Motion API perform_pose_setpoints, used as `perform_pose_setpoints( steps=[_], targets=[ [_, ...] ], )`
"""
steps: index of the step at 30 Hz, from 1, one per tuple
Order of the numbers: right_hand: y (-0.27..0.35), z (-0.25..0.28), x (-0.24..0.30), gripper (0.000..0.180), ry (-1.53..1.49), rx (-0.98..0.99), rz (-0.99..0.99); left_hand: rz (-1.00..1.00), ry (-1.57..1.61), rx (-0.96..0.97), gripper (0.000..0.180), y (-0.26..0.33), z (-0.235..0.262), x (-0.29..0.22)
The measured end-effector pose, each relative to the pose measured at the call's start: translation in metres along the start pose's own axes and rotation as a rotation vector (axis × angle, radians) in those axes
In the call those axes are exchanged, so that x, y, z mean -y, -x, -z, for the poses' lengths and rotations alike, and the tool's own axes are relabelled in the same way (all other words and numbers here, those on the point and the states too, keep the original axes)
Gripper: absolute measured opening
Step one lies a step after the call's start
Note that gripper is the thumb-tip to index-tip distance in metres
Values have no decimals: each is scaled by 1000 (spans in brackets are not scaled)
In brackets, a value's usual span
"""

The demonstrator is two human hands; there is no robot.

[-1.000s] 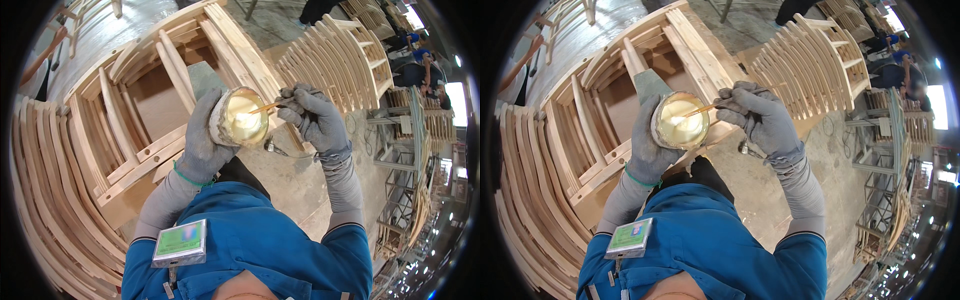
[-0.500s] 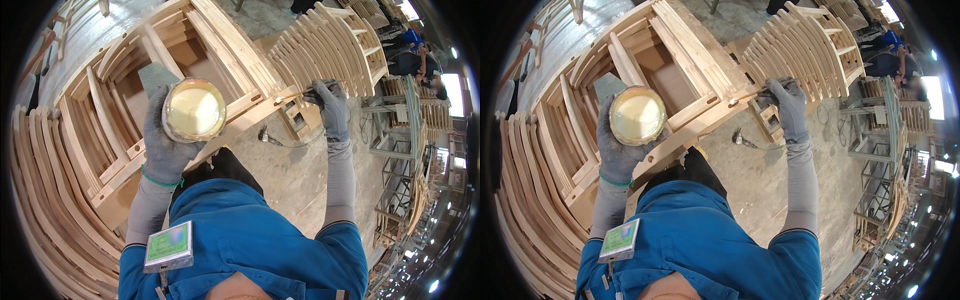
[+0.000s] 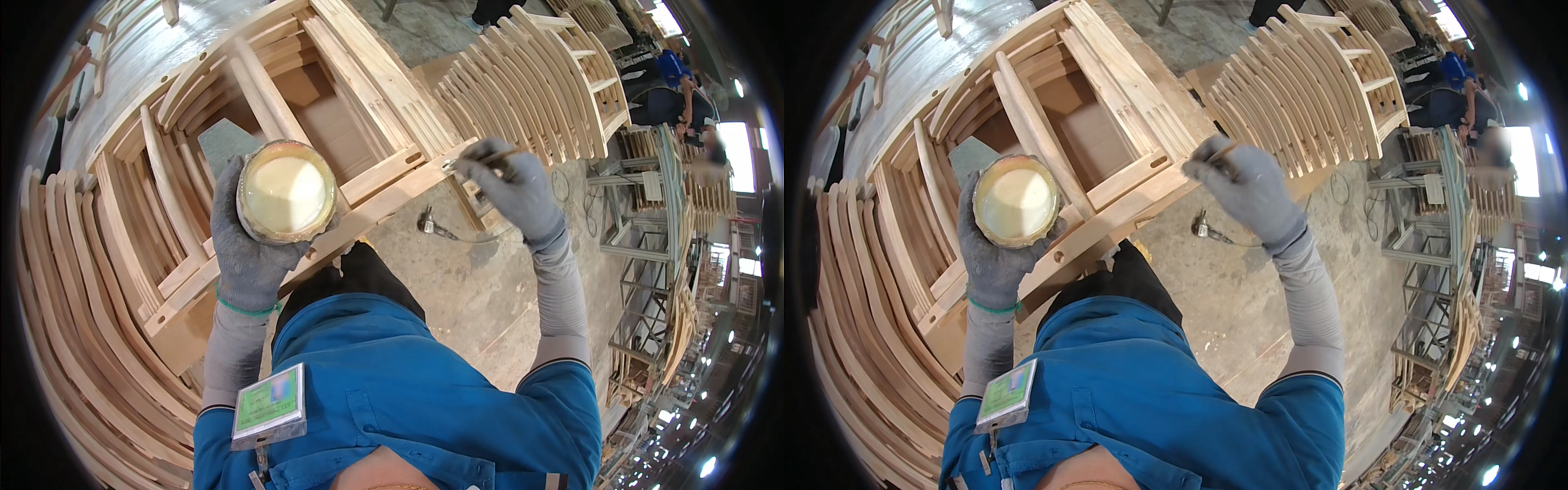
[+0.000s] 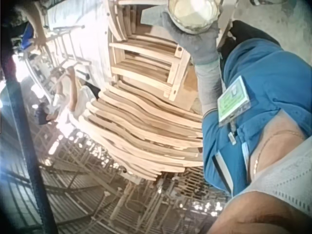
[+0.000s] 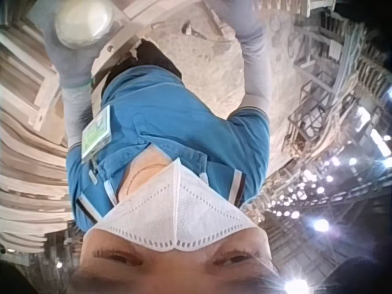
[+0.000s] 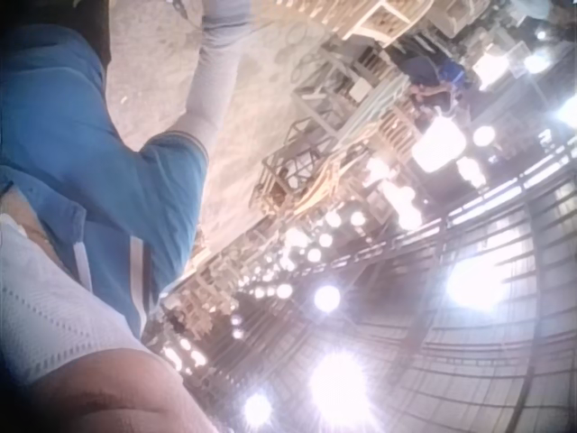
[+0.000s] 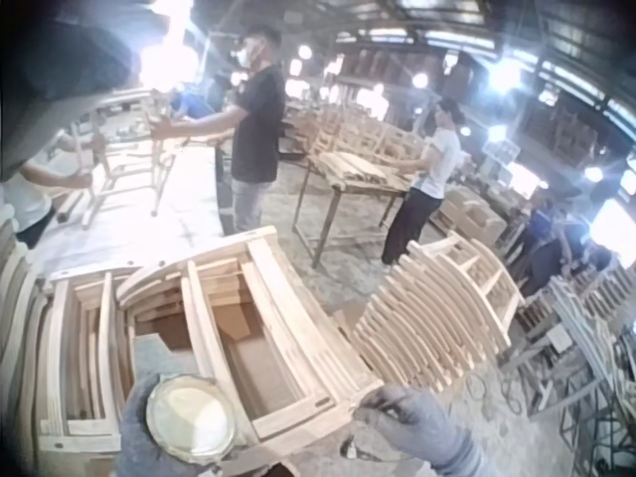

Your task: The person applies glue to the joints of wooden chair frames using a brush and a small container. They repeatedly dip the brush into the container and apply glue to various joints, then place the frames onto a stack.

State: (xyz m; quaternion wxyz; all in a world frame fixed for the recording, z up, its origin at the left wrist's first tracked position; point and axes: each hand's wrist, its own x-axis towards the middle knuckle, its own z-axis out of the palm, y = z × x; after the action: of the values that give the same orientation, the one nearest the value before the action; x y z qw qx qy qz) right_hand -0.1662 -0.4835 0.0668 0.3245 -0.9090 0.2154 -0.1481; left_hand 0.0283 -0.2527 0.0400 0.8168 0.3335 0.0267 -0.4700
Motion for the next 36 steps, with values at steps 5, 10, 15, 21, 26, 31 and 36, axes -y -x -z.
perform_pose_setpoints(
  steps=[5,10,15,21,26,31,36],
  targets=[
    [1,2,-14,16,-145,-96,-76,213,286,-33,74,8,-13,-15],
    [-1,-6,-4,12,-150,36,-125,99,203,-10,72,17,2,-14],
    [-6,9,-9,11,-214,1,-288,-111,-48,-2,71,26,10,-12],
    [-9,3,-8,10,-408,4,-259,-633,-765,91,69,27,35,7],
    [-19,37,2,13,-127,99,-185,-140,88,203,50,19,46,4],
    [-46,31,26,15,-535,-49,-130,-90,385,58,43,8,46,2],
    [-90,-8,96,18,-716,109,171,-236,455,60,40,19,31,-18]
  ],
)
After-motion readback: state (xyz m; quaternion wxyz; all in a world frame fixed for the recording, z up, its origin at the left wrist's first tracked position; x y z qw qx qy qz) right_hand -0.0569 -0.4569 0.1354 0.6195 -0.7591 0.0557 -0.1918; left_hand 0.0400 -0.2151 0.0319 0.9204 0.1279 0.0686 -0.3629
